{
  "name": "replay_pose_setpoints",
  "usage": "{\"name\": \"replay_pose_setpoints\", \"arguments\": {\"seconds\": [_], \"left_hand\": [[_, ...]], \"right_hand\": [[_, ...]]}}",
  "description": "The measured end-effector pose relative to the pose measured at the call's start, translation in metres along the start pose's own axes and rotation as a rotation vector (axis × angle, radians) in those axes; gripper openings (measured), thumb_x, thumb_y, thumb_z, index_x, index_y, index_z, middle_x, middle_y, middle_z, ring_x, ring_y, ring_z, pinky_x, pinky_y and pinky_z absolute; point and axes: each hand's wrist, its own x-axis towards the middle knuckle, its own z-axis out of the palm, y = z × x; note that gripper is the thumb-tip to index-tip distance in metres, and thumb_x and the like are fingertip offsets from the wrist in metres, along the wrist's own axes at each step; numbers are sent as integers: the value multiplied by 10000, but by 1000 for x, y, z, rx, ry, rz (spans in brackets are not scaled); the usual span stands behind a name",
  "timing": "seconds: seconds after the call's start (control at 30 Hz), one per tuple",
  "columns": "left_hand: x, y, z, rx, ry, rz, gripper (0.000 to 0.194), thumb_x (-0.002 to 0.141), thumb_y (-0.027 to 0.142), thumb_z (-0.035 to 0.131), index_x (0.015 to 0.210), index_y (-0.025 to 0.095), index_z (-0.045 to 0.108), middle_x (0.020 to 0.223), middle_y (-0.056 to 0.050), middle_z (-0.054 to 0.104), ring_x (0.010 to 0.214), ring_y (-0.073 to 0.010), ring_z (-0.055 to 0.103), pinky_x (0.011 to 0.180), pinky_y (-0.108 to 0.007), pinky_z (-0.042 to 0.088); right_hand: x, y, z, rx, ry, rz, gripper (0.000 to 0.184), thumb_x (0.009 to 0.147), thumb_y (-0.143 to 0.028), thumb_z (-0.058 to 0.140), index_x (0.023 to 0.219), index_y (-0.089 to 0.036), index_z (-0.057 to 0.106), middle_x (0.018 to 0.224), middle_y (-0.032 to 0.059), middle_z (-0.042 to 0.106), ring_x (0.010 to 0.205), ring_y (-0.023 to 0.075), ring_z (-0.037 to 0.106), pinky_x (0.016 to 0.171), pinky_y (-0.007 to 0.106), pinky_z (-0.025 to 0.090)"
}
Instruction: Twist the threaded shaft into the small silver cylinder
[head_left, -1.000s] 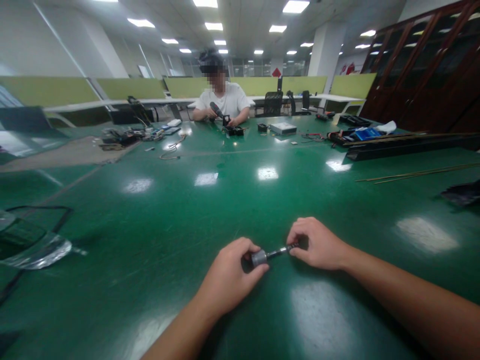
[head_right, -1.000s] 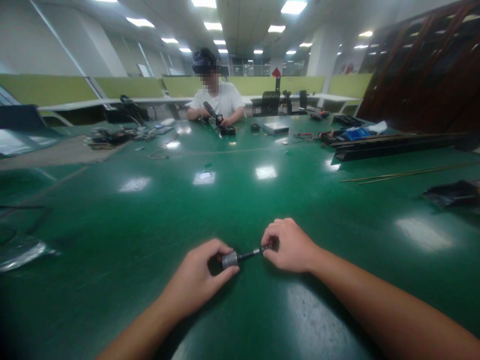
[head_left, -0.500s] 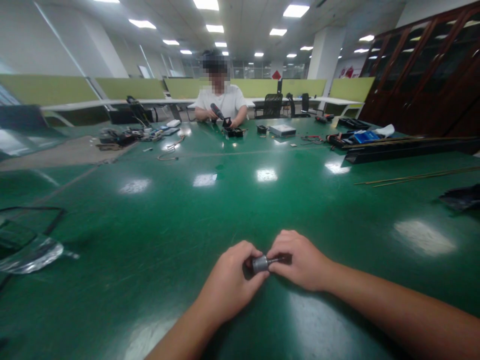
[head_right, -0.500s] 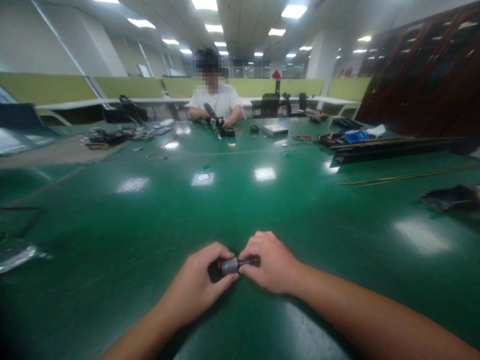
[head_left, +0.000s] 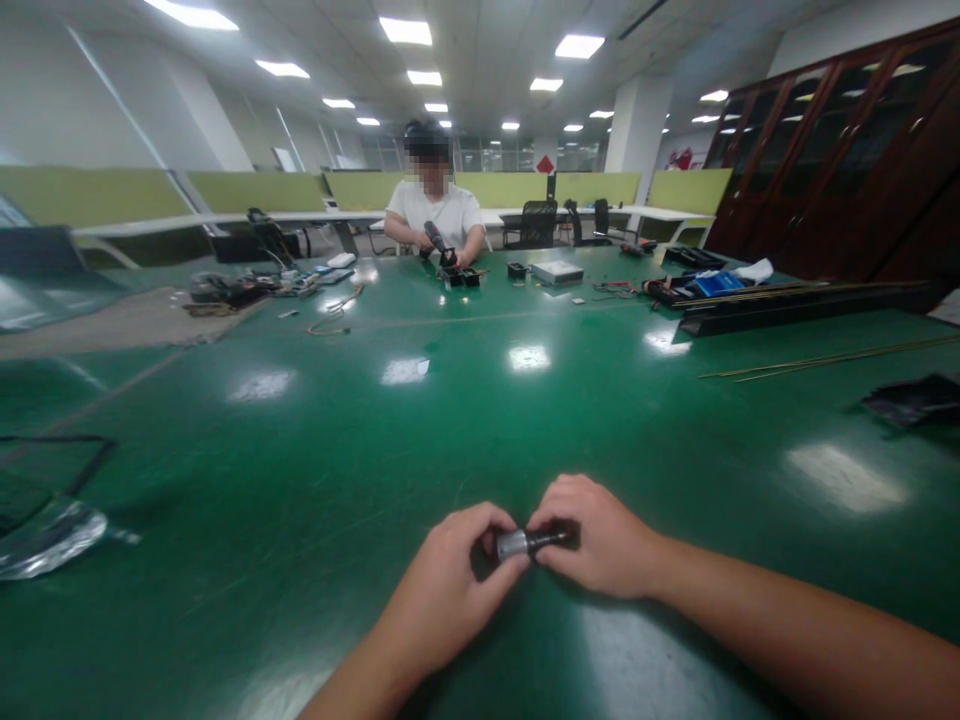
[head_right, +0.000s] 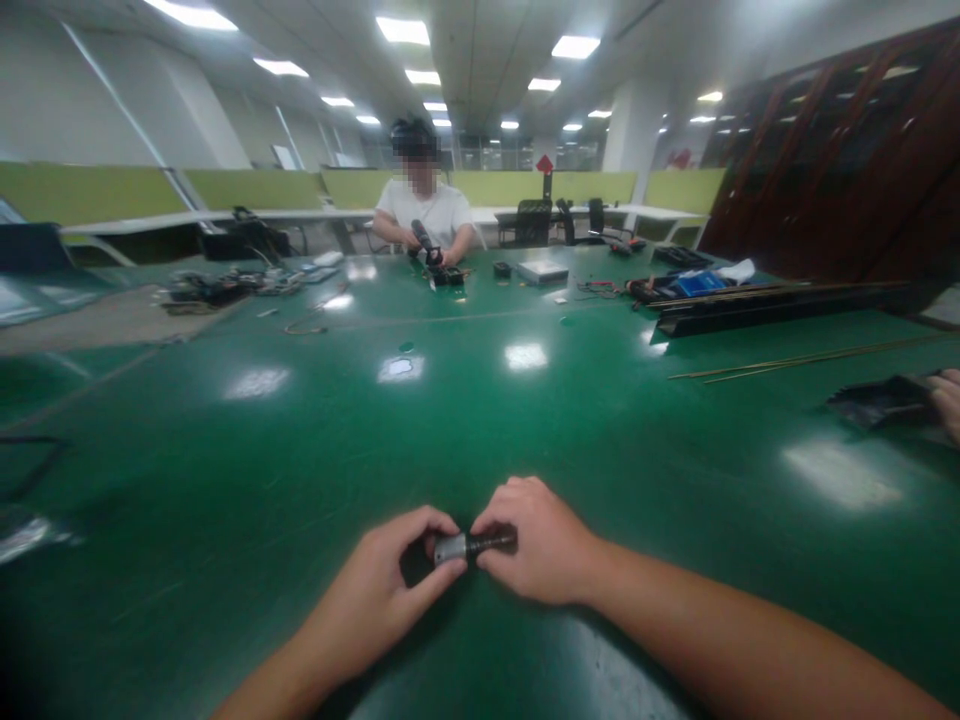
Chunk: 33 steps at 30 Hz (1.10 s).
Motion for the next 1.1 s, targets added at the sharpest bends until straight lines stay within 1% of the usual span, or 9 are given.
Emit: {"name": "replay_pose_setpoints", "arguments": {"seconds": [0.1,0.17,0.33,0.53,0.77,1.1], "left_hand": [[0,-1,0,11,12,-5,145,790,228,677,933,218,657,841,-5,662,789,-189,606,719,-284,428],[0,-1,1,4,19,-9,129,782,212,678,909,213,654,841,-9,664,788,-192,607,720,-288,430],[0,1,2,-13,37,-8,92,780,195,676,861,203,633,830,-12,657,778,-194,605,711,-290,431],[0,0,3,-3,55,10,90,795,190,665,874,200,626,833,-12,647,772,-189,602,708,-287,434],[-1,-1,3,4,63,14,116,777,169,673,877,199,624,840,-15,650,787,-194,607,721,-291,439],[-3,2,2,-11,64,-9,116,767,153,671,854,195,608,831,-15,641,780,-192,602,709,-288,434]], "right_hand": [[1,0,1,1,-4,-7,153,738,-166,733,880,-216,702,826,5,691,817,176,595,789,330,394],[1,1,2,5,-4,-10,145,744,-161,728,875,-217,700,816,4,690,810,174,598,793,329,395],[2,1,3,14,-5,-23,105,760,-177,720,857,-216,704,813,10,694,816,180,602,804,336,393],[2,0,2,10,-7,-23,128,757,-190,734,880,-212,703,823,10,695,824,182,602,806,336,388],[2,0,3,17,-16,-40,94,793,-204,716,886,-220,722,808,9,702,820,178,606,815,338,391],[2,1,2,27,-8,-45,78,789,-209,726,865,-223,729,771,11,699,778,181,603,775,339,405]]}}
